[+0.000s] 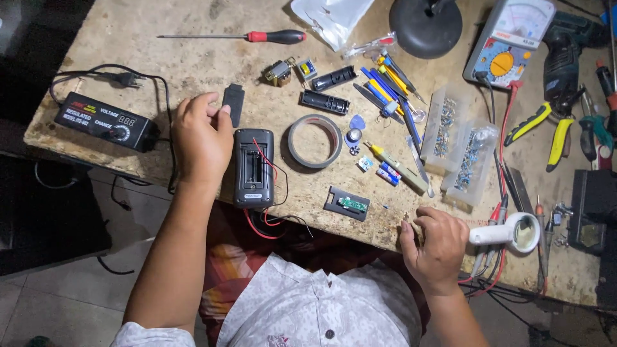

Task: Assembling a small electronic device by soldering components and fitting a circuit board into a plastic housing

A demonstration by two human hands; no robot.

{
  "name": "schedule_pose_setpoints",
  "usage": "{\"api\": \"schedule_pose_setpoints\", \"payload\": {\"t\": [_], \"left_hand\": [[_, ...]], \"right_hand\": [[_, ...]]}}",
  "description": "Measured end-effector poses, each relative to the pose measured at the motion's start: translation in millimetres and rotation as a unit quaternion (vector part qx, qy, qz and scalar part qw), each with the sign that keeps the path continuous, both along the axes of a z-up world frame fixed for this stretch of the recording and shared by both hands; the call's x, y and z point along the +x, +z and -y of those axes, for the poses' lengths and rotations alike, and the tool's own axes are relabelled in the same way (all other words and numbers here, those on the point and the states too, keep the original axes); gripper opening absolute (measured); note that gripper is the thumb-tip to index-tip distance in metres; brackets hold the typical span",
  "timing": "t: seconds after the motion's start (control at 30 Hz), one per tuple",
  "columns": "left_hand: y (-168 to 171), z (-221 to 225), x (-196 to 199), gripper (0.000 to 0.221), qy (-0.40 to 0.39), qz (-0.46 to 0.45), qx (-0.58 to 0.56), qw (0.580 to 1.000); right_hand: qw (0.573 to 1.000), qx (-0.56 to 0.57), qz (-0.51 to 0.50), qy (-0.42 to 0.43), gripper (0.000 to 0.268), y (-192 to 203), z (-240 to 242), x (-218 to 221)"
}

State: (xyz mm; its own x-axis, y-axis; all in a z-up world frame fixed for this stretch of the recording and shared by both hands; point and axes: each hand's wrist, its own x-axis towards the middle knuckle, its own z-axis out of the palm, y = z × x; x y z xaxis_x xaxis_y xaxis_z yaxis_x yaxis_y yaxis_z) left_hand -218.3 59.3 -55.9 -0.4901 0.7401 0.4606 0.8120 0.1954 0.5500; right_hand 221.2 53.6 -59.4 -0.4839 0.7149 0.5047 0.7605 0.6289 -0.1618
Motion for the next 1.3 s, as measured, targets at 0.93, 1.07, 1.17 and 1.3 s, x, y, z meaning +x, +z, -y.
{"api": "schedule_pose_setpoints", "payload": {"t": [0.93, 1.07, 1.17, 1.3], "left_hand": [[24.3, 40.2, 180.0, 0.061, -0.381, 0.073, -0.108, 0.915], [15.5, 40.2, 178.6, 0.056, -0.362, 0.105, -0.040, 0.925], [10.1, 41.7, 176.5, 0.053, -0.355, 0.110, -0.011, 0.928], [8.9, 41.9, 178.6, 0.050, -0.348, 0.113, 0.026, 0.930]], "right_hand": [[1.000, 0.009, -0.023, -0.011, 0.025, -5.3, -10.0, 4.5], [0.999, -0.004, -0.032, 0.001, 0.024, -4.0, -12.2, 5.6], [0.999, -0.002, -0.032, 0.003, 0.023, -3.0, -12.7, 4.9], [0.999, -0.006, -0.033, 0.005, 0.023, -5.0, -12.3, 6.0]]}}
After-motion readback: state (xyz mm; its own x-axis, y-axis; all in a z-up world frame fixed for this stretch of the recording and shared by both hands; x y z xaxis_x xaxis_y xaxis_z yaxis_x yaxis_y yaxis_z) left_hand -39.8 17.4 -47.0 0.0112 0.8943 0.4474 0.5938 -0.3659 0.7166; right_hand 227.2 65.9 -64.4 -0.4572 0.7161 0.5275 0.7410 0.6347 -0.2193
